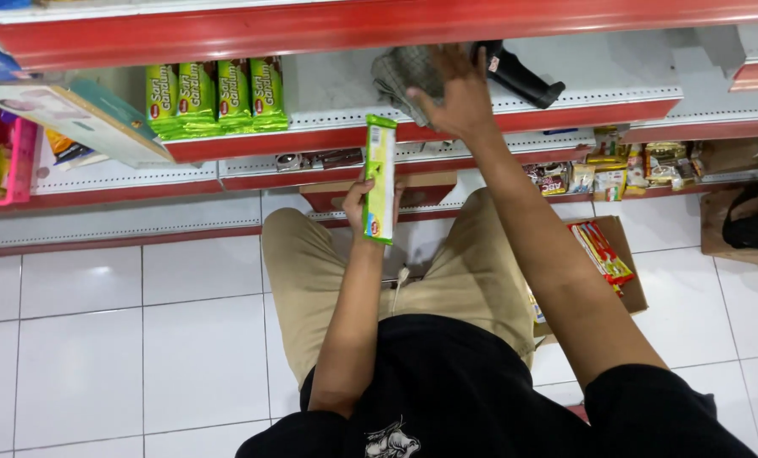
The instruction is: Cleaning individual biscuit packages with a cloth and scanning them using a handheld scanner in a store aisle.
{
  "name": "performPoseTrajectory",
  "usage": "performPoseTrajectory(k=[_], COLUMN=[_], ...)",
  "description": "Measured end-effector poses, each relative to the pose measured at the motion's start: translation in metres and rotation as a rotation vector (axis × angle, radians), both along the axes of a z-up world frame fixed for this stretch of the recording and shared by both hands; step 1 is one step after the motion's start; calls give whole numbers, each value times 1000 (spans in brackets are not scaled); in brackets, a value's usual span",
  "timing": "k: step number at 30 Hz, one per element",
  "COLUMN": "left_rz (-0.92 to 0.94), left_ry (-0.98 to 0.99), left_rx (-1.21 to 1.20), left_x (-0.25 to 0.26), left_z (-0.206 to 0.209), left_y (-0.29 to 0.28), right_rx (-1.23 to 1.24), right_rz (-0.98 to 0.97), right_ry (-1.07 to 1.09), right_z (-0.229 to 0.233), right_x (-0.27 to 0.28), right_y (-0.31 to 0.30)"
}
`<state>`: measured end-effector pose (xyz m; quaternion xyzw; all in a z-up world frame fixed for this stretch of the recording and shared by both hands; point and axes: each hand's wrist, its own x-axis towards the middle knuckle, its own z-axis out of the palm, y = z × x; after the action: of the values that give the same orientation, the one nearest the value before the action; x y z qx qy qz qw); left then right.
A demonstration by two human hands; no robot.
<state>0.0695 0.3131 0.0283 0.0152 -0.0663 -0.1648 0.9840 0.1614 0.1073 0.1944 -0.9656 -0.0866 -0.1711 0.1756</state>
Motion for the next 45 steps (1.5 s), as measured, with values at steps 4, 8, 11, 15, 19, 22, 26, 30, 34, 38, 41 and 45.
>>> performPoseTrajectory(k=[4, 8, 11, 15, 19, 22, 26, 30, 34, 38, 41, 45], left_rz=[63, 88, 74, 197, 305, 444, 607, 800, 745, 809, 816, 616], left_ry=[-4, -32, -33, -51, -48, -51, 41, 26, 80, 43, 44, 75], left_rx=[99, 527, 656, 1077, 1183, 1383, 1575, 1660, 1698, 1694, 1720, 1623], left_x=[1, 0, 0, 0, 4, 10, 11, 6, 4, 4, 3, -1], left_z=[21, 72, 96, 79, 84, 85, 86, 82, 84, 74, 77, 89], left_y=[14, 7, 2, -4, 10, 26, 46, 59, 66, 67, 69, 64], right_rx=[-10, -150, -158, -106, 221, 456, 298, 182, 191, 182, 235, 302], right_rz=[-198, -297, -288, -241, -27, 4, 185, 228, 244, 257, 264, 294], right_ry=[-61, -22, -38, -118, -228, 96, 241, 307, 308, 355, 375, 298], right_z=[-30, -46, -58, -33, 5, 48, 55, 41, 38, 32, 35, 23], right_x=[7, -2, 3, -6, -42, -77, -104, -110, -109, -109, -110, -107], right_y=[-81, -113, -123, -105, -67, -19, 28, 56, 74, 78, 80, 58])
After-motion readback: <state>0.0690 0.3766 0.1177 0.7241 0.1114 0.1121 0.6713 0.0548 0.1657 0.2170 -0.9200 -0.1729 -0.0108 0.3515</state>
